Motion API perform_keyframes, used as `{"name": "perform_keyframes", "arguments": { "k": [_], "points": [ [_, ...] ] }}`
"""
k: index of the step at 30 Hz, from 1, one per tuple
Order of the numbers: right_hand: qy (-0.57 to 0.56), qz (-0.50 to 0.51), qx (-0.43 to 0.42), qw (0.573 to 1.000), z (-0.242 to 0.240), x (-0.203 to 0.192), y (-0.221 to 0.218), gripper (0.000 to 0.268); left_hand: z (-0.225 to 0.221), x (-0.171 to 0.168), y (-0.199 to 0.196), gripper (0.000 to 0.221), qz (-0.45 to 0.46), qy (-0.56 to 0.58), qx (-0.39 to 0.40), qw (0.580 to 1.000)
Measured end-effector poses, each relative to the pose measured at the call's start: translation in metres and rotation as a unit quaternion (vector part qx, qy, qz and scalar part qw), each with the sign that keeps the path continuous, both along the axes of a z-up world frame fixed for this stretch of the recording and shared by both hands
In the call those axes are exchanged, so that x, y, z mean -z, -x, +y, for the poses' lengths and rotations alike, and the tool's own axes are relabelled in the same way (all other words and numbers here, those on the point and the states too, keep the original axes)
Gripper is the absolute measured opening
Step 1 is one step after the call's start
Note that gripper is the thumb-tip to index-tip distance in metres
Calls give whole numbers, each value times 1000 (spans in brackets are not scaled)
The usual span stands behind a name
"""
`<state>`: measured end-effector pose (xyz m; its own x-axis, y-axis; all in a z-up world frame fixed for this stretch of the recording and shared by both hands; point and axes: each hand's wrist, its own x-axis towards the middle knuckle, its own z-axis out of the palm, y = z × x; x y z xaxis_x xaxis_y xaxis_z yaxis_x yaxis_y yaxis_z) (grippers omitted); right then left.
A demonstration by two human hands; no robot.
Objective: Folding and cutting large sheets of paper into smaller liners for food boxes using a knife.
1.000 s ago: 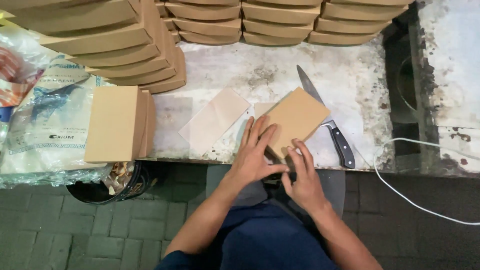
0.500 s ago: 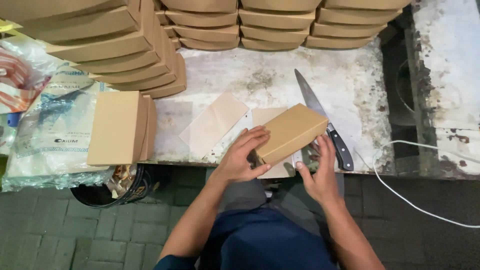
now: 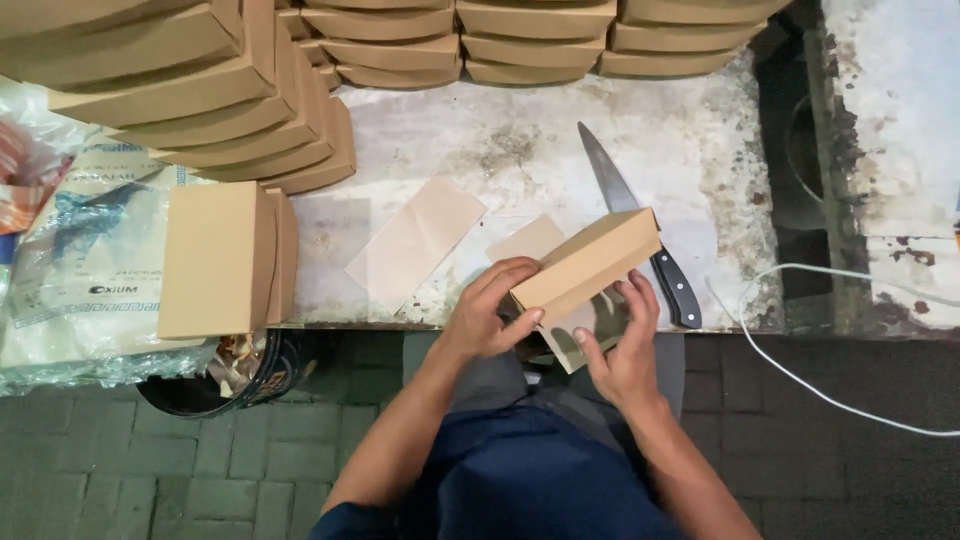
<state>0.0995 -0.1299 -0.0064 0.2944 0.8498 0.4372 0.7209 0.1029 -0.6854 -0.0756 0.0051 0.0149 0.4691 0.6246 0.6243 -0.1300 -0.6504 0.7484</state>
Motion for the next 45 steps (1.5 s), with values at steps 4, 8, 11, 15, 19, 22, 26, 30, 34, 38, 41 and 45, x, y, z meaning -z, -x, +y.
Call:
{"name": "perform_keyframes", "arguments": {
  "k": [4, 8, 11, 15, 19, 22, 26, 30, 34, 38, 41, 45],
  "points": [
    [-32, -64, -6, 997, 5, 6, -3, 77, -7, -6, 0, 46, 13, -41, -15, 999],
    [-26, -137, 5, 990, 5, 14, -1, 62, -8, -4, 2, 45, 20, -21, -37, 999],
    [-33, -135, 10, 990, -1, 16, 0, 59, -1, -7, 2, 42, 8, 32, -48, 998],
    [-15, -120, 9, 993, -17, 29, -3, 58, 18, -1, 3, 36, -41, 192, -91, 976],
    [-12, -113, 13, 993, -23, 26, -3, 64, 30, -22, -16, 43, -77, 250, -152, 953],
    [16, -123, 26, 992, -28, 32, -2, 73, 41, 0, -29, 36, -78, 384, -235, 889],
    [77, -130, 33, 988, -34, 41, -3, 67, 55, 79, -38, 35, -142, 640, -120, 746],
    [104, -108, 48, 988, -38, 60, -12, 63, 61, 98, -37, 31, -85, 637, -124, 756],
    [70, -96, 42, 992, -35, 50, -19, 49, 56, -9, -20, 37, -60, 630, -144, 760],
    [12, -50, 73, 996, -20, 30, -23, 44, 46, -79, 25, 65, 193, 292, -235, 907],
    [-8, -36, 83, 996, -6, 22, -23, 40, 53, -37, 71, 73, 402, 112, -338, 844],
    [-14, -32, 72, 997, 8, 2, -17, 34, 23, -12, 112, 103, 568, 99, -277, 768]
  ]
}}
